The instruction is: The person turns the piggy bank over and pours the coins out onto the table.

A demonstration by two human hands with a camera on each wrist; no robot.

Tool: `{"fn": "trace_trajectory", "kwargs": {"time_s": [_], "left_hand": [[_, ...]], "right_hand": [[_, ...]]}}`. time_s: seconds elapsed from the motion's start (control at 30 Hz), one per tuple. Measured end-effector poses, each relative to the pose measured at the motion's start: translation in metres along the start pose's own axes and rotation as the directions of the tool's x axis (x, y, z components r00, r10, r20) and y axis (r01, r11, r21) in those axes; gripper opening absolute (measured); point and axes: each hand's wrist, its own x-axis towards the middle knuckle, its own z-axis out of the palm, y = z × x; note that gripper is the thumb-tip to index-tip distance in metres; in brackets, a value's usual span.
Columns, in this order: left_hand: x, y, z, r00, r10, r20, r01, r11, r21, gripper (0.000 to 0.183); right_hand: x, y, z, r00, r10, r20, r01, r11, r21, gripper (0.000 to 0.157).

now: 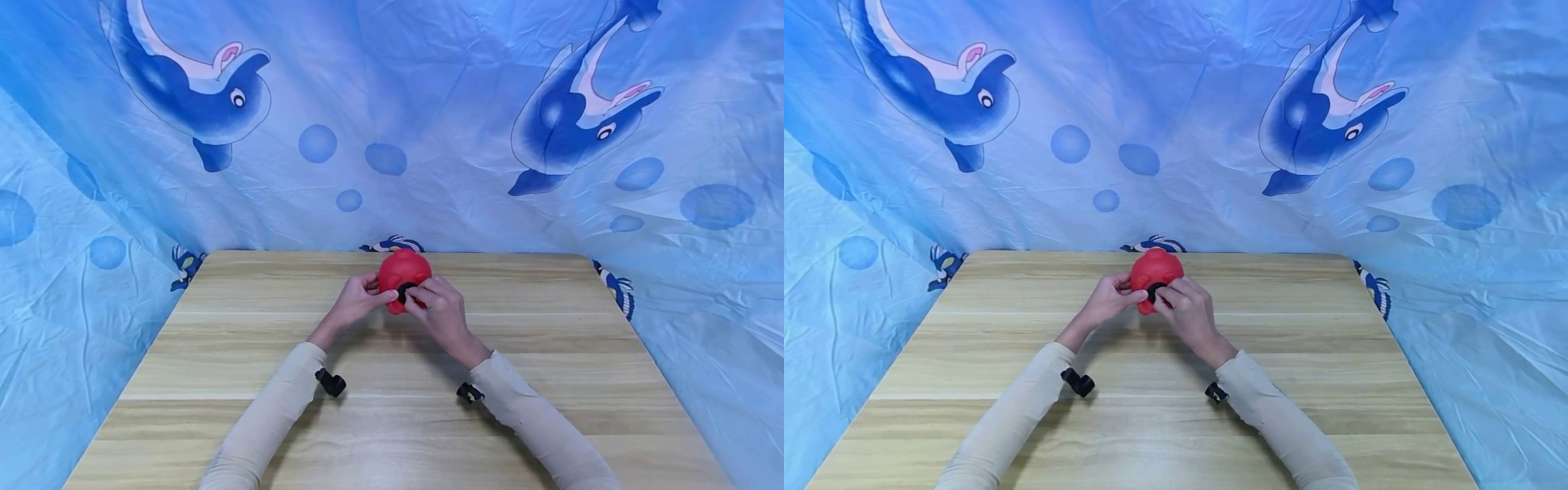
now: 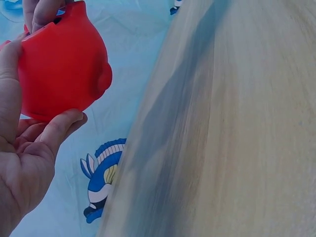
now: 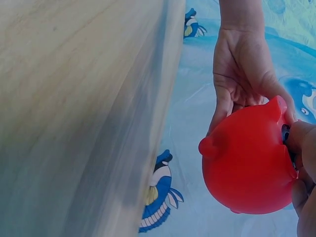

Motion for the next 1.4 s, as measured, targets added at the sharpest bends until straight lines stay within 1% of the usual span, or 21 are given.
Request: {"fn": "trace_trajectory", "kwargs": {"time_s": [0.23, 0.43, 0.63, 0.73, 0.87, 1.07, 1.27, 1.4], "left_hand": [[0.000, -0.002, 0.000, 1.000, 0.026, -0.008, -0.026, 1.000, 0.010, 0.043], [0.001, -0.005, 0.001, 0.999, 0.035, -0.011, -0.035, 0.999, 0.024, 0.044], [0.001, -0.007, 0.001, 0.999, 0.038, -0.012, -0.038, 0.999, 0.018, 0.044], [0.002, -0.006, 0.001, 1.000, 0.012, -0.010, -0.012, 1.000, 0.025, 0.043], [0.002, -0.005, 0.001, 1.000, -0.006, -0.005, 0.006, 0.999, 0.036, 0.044], [0.002, -0.005, 0.001, 1.000, 0.017, -0.003, -0.016, 1.000, 0.024, 0.044], [0.001, -0.004, 0.001, 1.000, 0.024, -0.003, -0.024, 1.000, 0.015, 0.042], [0.000, -0.003, 0.001, 1.000, 0.026, -0.004, -0.026, 0.999, 0.024, 0.043]], "right_hand": [[-0.001, 0.002, 0.000, 0.998, -0.054, 0.025, 0.056, 0.997, -0.047, 0.009], [-0.002, 0.004, 0.001, 0.995, -0.101, 0.019, 0.102, 0.992, -0.070, 0.010], [-0.002, 0.005, 0.001, 0.994, -0.109, 0.027, 0.111, 0.991, -0.074, 0.009], [-0.002, 0.006, 0.001, 0.993, -0.109, 0.033, 0.112, 0.991, -0.074, 0.009], [-0.002, 0.007, 0.000, 0.993, -0.112, 0.039, 0.115, 0.991, -0.071, 0.010], [-0.002, 0.008, 0.000, 0.990, -0.138, 0.030, 0.139, 0.988, -0.070, 0.010], [-0.001, 0.010, -0.001, 0.987, -0.163, 0.016, 0.163, 0.986, -0.046, 0.015], [-0.001, 0.010, -0.001, 0.984, -0.176, 0.023, 0.176, 0.983, -0.042, 0.014]]}}
